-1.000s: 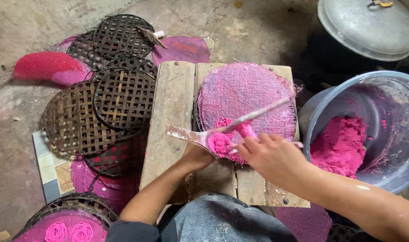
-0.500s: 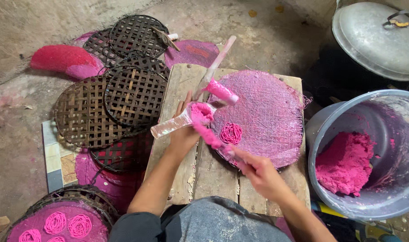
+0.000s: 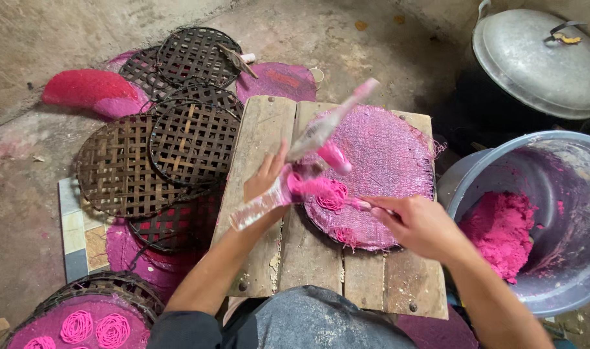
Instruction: The person sits on the floor and uses a hand-held extruder tool to pipe pink paste into coiled rose shapes on round mesh trays. They cut each extruded strand with a small stick, place the rosettes one by one, refill the tool with paste from a bucket, and start a new tray after filling one.
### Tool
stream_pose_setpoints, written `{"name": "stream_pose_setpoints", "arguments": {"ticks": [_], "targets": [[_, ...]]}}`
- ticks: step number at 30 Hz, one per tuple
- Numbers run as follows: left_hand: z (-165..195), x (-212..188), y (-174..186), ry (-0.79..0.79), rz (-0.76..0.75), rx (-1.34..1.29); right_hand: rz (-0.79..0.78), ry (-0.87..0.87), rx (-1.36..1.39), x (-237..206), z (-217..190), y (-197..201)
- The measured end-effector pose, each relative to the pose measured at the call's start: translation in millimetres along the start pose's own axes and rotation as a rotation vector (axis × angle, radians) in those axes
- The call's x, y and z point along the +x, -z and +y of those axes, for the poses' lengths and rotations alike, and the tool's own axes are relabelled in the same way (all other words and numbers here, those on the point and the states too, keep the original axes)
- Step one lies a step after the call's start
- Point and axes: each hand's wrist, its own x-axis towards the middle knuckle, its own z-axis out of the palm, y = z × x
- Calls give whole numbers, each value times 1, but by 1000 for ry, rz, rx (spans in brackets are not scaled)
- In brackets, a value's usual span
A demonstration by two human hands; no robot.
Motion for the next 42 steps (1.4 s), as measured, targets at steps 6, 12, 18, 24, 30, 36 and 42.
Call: {"name": "stream_pose_setpoints", "arguments": {"ticks": [6,12,18,24,30,36,42], "targets": [[28,-21,-16,-242,-66,-257,-183,120,-581,11,-56,-2],[13,-40,-12,7,-335,-714,243,690,-920,-11,-53,-2],[-4,-30,-11,-202,-112,-488,156,468,-849,-42,-56,40],[15,-35,-32,-267,-46,-607,223,627,-852,7,-80,-21],[2,-33,20,-118,-54,-449,187,487,-798,-47,-54,39],[16,-27,1,-271,75,-292,329,570,-857,-19,-97,4],[-9,-34,-18,57,80,-670,350,389,-448,-39,-42,12]]}}
